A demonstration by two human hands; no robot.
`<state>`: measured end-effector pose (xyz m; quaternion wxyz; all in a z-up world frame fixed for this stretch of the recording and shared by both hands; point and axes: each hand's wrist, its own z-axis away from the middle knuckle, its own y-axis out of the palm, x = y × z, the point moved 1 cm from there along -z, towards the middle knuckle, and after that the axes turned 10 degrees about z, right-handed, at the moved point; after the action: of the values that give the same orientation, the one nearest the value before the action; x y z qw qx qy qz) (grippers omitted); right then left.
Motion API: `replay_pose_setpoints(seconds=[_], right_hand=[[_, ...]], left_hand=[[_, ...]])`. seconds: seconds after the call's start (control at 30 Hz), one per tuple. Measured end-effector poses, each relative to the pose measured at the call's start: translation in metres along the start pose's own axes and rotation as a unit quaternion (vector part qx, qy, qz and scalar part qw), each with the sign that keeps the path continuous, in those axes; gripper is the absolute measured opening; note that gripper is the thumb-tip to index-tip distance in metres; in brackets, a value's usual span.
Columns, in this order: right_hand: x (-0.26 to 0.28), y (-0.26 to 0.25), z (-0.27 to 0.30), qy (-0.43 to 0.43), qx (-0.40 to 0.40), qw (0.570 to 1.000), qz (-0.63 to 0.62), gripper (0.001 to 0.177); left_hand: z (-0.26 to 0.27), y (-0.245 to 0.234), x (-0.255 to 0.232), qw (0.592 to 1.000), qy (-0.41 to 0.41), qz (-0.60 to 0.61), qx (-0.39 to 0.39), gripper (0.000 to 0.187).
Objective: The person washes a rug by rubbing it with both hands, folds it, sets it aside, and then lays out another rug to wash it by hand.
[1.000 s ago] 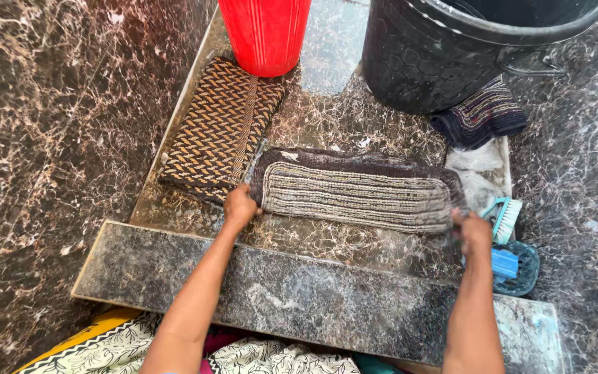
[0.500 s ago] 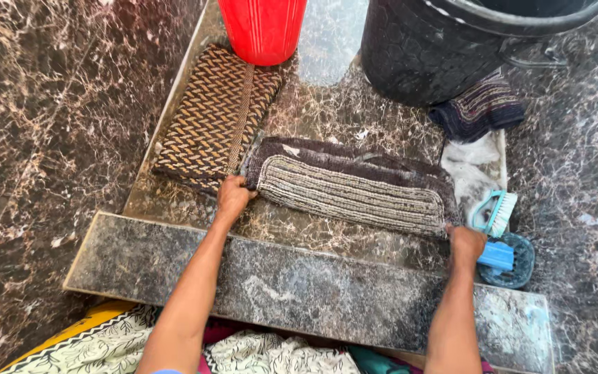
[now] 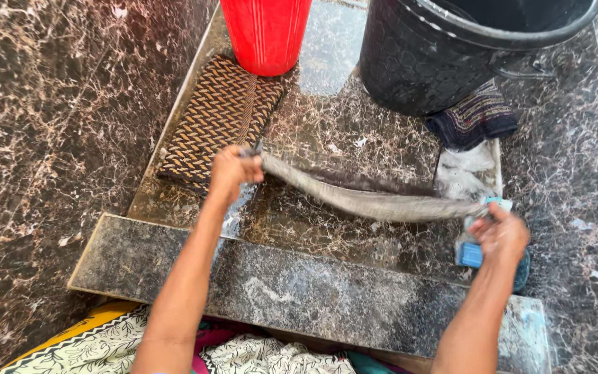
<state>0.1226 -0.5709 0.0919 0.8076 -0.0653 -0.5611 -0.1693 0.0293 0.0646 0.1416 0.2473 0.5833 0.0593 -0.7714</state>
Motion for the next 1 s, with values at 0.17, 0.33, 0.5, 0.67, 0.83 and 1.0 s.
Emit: replay_pose_setpoints(seconds=[0.17, 0.33, 0.5, 0.67, 0.83, 1.0], right_hand=[[0.073, 0.029, 0.013, -0.101, -0.055, 0.993, -0.021, 0.024], [0.079, 0.100, -0.008, -0.108, 0.026, 0.989, 0.099, 0.040], [-0.035, 0.148, -0.033, -0.171, -0.050, 0.886, 0.428, 0.096], [-0.129, 0.221, 0.012, -0.085, 0.047, 0.719, 0.689, 0.096], [-0.158, 0.347, 0.107, -0.316, 0.195, 0.620, 0.691, 0.090], [-0.170, 0.338, 0.070, -0.368, 0.241, 0.594, 0.673, 0.052]], left_hand=[[-0.009, 0.010, -0.056, 0.980, 0.075, 0.176, -0.057, 0.054], [-0.066, 0.047, -0.004, 0.977, 0.134, 0.152, -0.061, 0.077], [-0.057, 0.068, 0.110, 0.897, 0.182, -0.402, -0.001, 0.083], [-0.028, 0.041, 0.158, 0.791, 0.200, -0.573, 0.081, 0.071], [-0.029, 0.039, 0.164, 0.771, 0.246, -0.583, 0.072, 0.068], [-0.031, 0.018, 0.142, 0.788, 0.171, -0.592, 0.012, 0.055]])
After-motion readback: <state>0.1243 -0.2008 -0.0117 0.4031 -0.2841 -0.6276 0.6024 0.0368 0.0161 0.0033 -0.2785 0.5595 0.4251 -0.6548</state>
